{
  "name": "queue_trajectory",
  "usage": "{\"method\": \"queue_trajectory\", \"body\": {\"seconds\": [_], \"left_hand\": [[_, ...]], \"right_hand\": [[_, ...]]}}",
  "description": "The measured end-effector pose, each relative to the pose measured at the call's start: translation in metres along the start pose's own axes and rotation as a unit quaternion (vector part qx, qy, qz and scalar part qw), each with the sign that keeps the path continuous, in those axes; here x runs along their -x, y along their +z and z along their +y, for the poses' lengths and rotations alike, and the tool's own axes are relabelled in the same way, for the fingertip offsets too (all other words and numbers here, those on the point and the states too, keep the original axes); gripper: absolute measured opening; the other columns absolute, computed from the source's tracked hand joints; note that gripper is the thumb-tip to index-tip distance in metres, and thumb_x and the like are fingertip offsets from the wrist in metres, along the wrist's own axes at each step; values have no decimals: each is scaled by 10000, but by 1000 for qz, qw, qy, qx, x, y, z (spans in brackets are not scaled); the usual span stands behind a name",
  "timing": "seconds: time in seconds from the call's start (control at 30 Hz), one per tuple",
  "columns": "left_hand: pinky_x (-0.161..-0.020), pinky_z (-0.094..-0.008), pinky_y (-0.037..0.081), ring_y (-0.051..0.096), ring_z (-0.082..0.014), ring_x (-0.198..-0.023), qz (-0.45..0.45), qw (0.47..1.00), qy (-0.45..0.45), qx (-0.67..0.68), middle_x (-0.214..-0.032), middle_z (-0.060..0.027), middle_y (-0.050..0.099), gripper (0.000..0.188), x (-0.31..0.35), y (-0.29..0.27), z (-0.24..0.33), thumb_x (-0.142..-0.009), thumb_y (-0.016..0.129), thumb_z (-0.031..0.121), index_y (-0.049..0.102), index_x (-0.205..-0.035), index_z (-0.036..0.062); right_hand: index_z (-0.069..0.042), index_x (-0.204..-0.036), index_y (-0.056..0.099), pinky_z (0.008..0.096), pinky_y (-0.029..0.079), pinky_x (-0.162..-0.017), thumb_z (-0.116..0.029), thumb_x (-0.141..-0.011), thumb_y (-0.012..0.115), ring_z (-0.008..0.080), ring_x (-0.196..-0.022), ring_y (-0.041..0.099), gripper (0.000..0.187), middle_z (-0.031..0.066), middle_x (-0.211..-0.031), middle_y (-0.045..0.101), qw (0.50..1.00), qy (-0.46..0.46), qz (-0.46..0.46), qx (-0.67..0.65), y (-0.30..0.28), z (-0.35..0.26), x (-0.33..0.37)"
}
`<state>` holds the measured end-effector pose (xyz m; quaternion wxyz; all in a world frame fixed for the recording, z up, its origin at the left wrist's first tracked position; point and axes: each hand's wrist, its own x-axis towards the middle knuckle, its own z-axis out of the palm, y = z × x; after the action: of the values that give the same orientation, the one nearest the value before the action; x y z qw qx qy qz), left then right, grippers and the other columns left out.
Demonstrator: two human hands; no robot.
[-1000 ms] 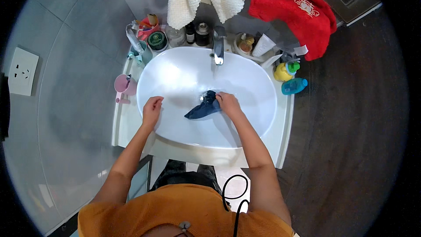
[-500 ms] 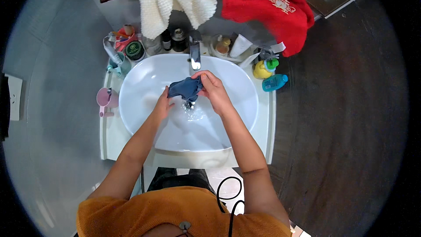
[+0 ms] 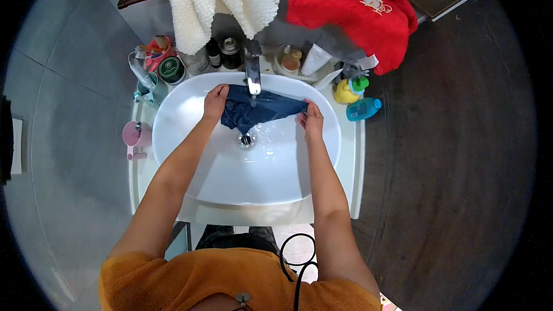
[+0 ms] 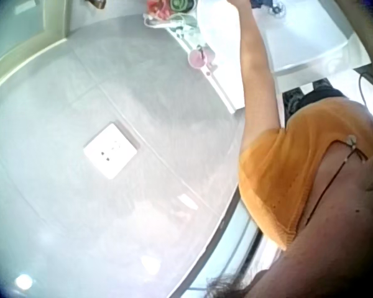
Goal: The person washes a piece of cloth in a sink by wetting it under a faucet, applying soap from a bottle, and rubbing the fabric against itself in the water.
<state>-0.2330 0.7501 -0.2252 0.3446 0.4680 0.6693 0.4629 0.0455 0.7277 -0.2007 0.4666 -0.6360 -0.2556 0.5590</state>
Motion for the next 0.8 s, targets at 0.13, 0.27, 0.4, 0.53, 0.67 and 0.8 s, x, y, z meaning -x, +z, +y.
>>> {"method": "queue_trajectory", "body": {"seconds": [0.13,0.27,0.4,0.53,0.67,0.8], "left_hand": [[-730,-273,422,552,-190,-809,59,982,155,-92,-857,-72,603,280,-14,8,-25,-881,484,250,604,-959,9],[-644,-233,401,486,-108,-693,-73,974,-116,179,-760,15,536,252,-5,22,-6,-891,478,273,575,-1020,79],[-576,-199,403,507,-110,-621,-119,849,-306,413,-792,13,558,207,-1,15,16,-889,483,312,553,-976,139],[-615,-208,414,526,-117,-655,-68,727,-377,571,-803,8,572,190,-1,28,32,-872,504,329,558,-949,163],[-743,-252,395,510,-103,-814,-54,831,-331,444,-884,23,565,215,-6,14,-8,-831,541,337,560,-963,169],[-865,-382,352,454,-141,-976,-119,869,-326,353,-1025,6,522,334,18,13,-18,-815,523,325,507,-1105,160]], "right_hand": [[-179,-1171,514,288,455,-751,-248,-881,508,133,-869,522,298,-2,-1054,532,989,-116,-14,85,21,8,-12],[-127,-1225,460,322,409,-860,-120,-718,680,238,-999,513,552,102,-1129,528,893,-307,-51,324,33,49,-26],[-87,-1172,499,330,437,-818,-115,-657,700,287,-925,545,554,145,-1069,548,782,-430,-84,443,73,46,10],[-55,-1174,476,321,442,-785,-106,-655,696,278,-864,560,566,135,-991,575,835,-274,-154,452,83,49,0],[-52,-1063,503,289,458,-714,-29,-703,577,212,-766,565,368,72,-841,571,983,-118,-111,88,74,56,-24],[-79,-1013,483,299,486,-764,1,-744,466,190,-845,573,282,65,-891,558,967,9,-153,-202,80,36,-14]]}}
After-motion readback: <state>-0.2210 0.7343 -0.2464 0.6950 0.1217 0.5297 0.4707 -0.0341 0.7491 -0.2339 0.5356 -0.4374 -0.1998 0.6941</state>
